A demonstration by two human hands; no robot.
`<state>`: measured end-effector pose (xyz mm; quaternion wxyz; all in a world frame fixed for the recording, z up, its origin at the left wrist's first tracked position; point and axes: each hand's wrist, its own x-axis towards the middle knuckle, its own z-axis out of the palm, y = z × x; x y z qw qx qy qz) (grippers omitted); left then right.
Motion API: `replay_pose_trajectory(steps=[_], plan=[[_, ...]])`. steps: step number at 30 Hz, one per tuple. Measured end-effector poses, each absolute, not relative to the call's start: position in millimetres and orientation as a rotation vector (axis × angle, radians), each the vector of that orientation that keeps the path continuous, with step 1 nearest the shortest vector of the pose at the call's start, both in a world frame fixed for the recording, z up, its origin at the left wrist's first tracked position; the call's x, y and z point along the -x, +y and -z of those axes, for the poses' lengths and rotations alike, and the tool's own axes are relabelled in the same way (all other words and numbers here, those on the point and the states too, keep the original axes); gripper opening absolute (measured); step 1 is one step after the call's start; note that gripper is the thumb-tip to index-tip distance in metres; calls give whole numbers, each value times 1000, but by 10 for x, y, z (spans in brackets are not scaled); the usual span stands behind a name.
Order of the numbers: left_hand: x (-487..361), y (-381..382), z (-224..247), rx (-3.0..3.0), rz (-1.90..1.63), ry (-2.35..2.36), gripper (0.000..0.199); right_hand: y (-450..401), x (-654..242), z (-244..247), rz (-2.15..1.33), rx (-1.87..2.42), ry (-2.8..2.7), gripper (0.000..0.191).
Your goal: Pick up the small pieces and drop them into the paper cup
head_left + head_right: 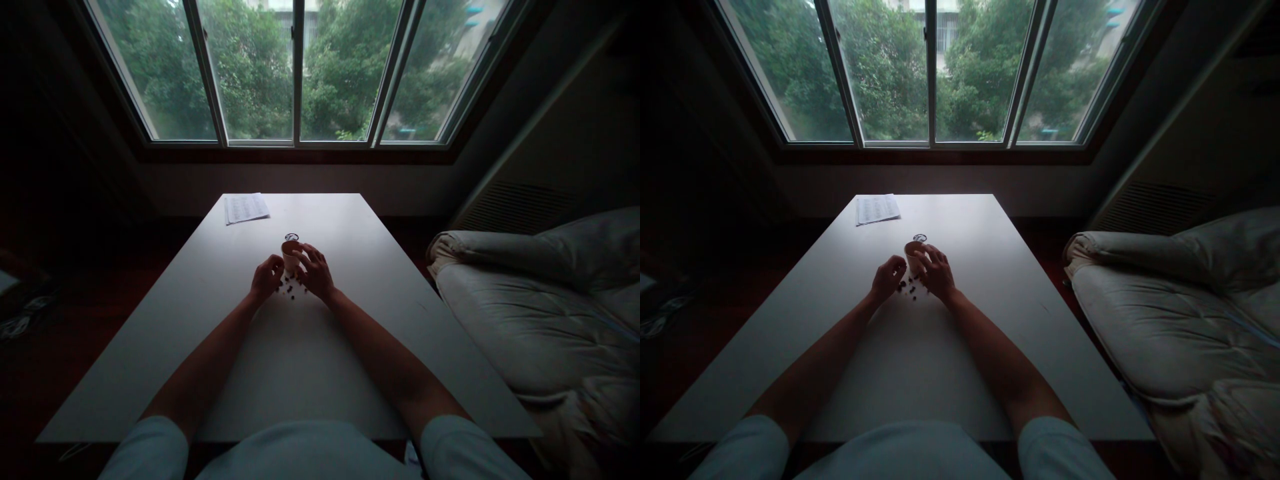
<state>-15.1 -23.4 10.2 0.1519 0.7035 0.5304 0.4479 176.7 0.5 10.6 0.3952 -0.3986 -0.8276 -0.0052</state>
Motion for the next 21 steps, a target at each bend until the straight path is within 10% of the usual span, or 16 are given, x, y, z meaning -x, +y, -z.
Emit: replay_pose_trajectory(steps=[21], plan=[[50,-107,-33,-892,-1485,943,38,217,-1949,93,-98,1116,-1723,26]])
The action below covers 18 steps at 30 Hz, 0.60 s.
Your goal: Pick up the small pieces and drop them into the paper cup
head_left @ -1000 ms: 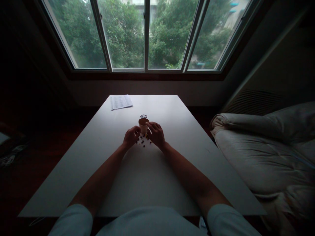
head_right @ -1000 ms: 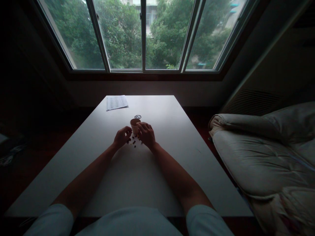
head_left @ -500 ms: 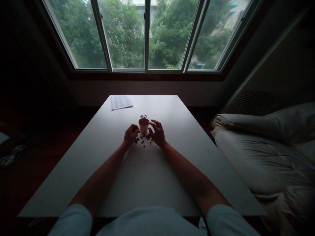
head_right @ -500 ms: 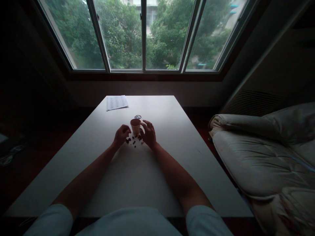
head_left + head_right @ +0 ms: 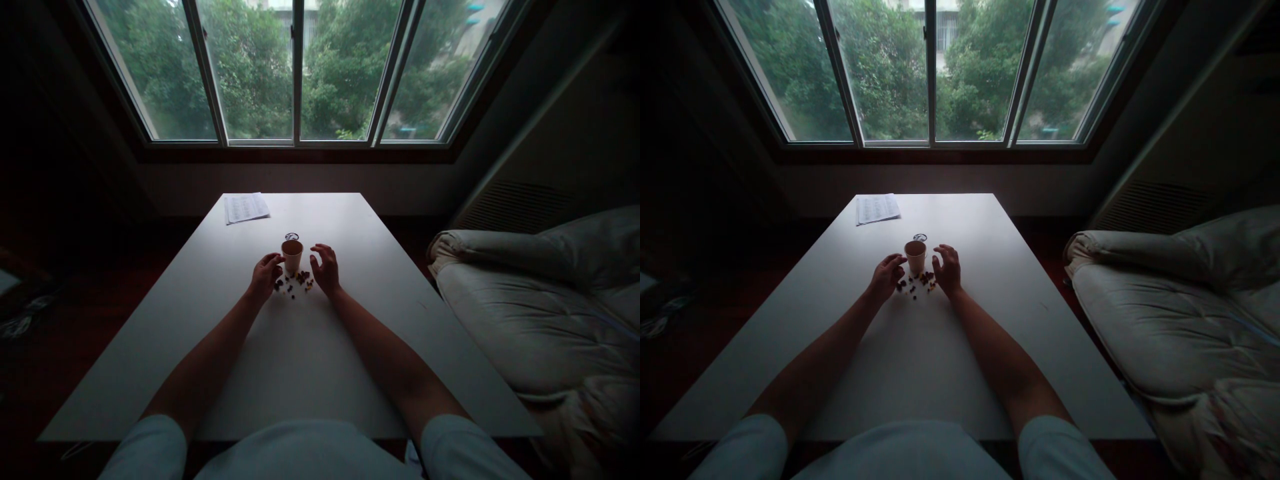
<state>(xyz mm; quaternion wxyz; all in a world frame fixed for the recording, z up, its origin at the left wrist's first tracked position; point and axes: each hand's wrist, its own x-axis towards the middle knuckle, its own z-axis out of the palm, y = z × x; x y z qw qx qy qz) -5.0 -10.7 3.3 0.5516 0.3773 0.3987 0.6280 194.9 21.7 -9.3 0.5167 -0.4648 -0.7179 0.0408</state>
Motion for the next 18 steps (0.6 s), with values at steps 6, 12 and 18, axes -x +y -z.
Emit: replay_pose_trajectory(steps=[6,12,18], plan=[[42,-142,-79,-814,-1472,883,34,234,-1954,115,-153,1116,-1702,26],[38,-196,-239,-904,-1424,862,35,235,-1944,115,-191,1133,-1718,26],[-26,-222,-408,-936,-1300,783,38,262,-1940,159,-201,1097,-1692,25]])
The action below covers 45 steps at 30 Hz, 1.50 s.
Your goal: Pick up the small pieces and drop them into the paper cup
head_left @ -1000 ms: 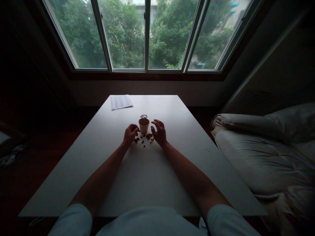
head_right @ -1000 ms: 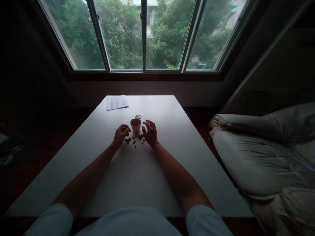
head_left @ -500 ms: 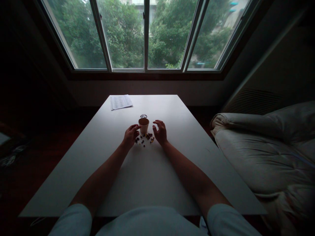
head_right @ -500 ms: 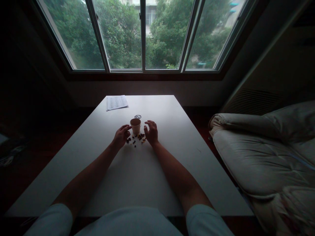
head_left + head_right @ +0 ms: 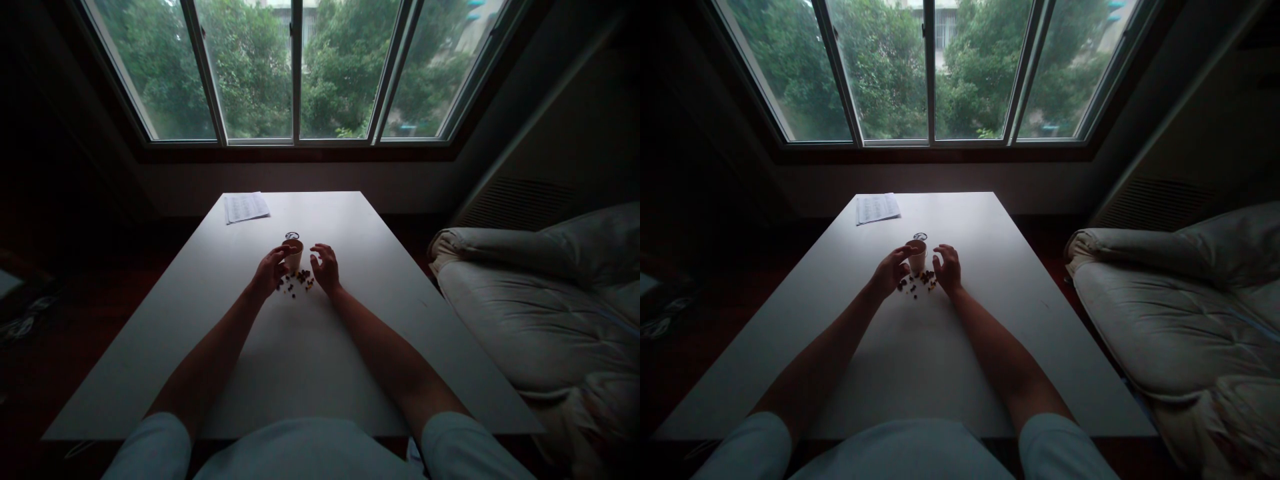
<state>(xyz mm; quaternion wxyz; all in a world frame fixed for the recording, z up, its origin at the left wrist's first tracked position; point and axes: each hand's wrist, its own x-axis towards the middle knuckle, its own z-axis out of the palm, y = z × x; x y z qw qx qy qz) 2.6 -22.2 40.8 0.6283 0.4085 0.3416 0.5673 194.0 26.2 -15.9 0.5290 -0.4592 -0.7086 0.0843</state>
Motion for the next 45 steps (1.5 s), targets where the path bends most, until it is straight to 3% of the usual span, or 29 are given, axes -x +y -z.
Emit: replay_pose_trajectory(steps=[19,23,27,34,45], plan=[[56,-232,-572,-1033,-1174,619,46,298,-1957,214,-340,1094,-1629,21],[141,-189,-546,-1151,-1229,840,46,324,-1975,238,-354,1152,-1676,21],[254,-139,-450,-1397,-1223,1119,35,325,-1956,254,-372,1167,-1754,20],[243,-264,-303,-2234,-735,1625,14,300,-1924,265,-433,1121,-1830,21],[144,-348,-213,-2391,-482,1797,17,294,-1917,248,-466,1160,-1796,23]])
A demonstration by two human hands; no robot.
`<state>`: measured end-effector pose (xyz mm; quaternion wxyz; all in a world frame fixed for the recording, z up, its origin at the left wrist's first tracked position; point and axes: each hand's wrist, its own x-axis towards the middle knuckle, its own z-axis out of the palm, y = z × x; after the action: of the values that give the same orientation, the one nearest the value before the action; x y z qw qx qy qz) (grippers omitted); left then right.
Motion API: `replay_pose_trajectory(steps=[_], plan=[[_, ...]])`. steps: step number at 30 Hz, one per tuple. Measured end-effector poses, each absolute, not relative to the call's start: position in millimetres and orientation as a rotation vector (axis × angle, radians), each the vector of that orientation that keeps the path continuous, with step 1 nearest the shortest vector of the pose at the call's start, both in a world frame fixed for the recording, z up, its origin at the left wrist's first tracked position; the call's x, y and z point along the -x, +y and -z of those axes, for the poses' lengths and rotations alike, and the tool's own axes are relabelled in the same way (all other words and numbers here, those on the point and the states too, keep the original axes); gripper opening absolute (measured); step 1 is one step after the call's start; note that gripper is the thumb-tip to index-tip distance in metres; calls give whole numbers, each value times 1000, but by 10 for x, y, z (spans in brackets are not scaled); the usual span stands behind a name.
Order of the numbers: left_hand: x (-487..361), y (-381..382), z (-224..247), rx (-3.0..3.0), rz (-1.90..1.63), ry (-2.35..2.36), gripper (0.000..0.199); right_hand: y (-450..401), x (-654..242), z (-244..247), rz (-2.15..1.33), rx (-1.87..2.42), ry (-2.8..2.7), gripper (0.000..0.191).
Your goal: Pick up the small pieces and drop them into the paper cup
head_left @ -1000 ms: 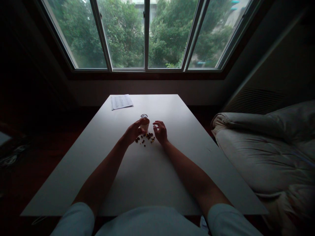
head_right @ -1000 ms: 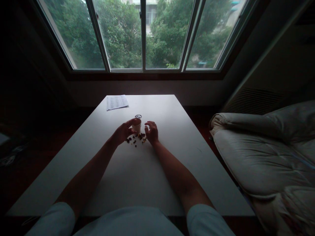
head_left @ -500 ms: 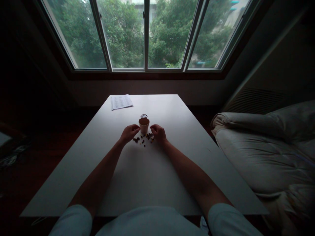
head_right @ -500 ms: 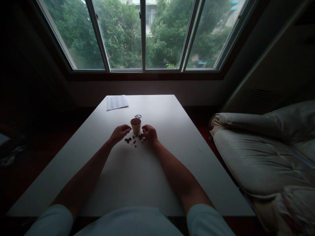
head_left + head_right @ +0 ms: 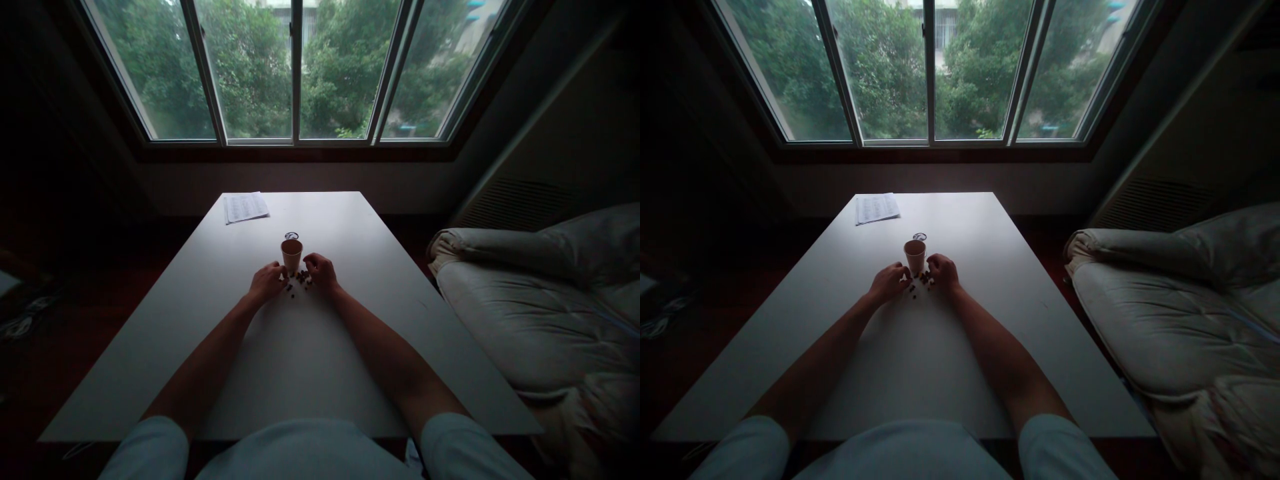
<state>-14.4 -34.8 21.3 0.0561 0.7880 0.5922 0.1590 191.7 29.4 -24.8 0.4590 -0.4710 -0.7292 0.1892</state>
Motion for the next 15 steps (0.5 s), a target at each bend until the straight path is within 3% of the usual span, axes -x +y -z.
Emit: replay_pose_trajectory(steps=[15], plan=[[118,-346,-133,-2341,-623,1688,13,282,-1917,201,-458,1217,-1786,22]])
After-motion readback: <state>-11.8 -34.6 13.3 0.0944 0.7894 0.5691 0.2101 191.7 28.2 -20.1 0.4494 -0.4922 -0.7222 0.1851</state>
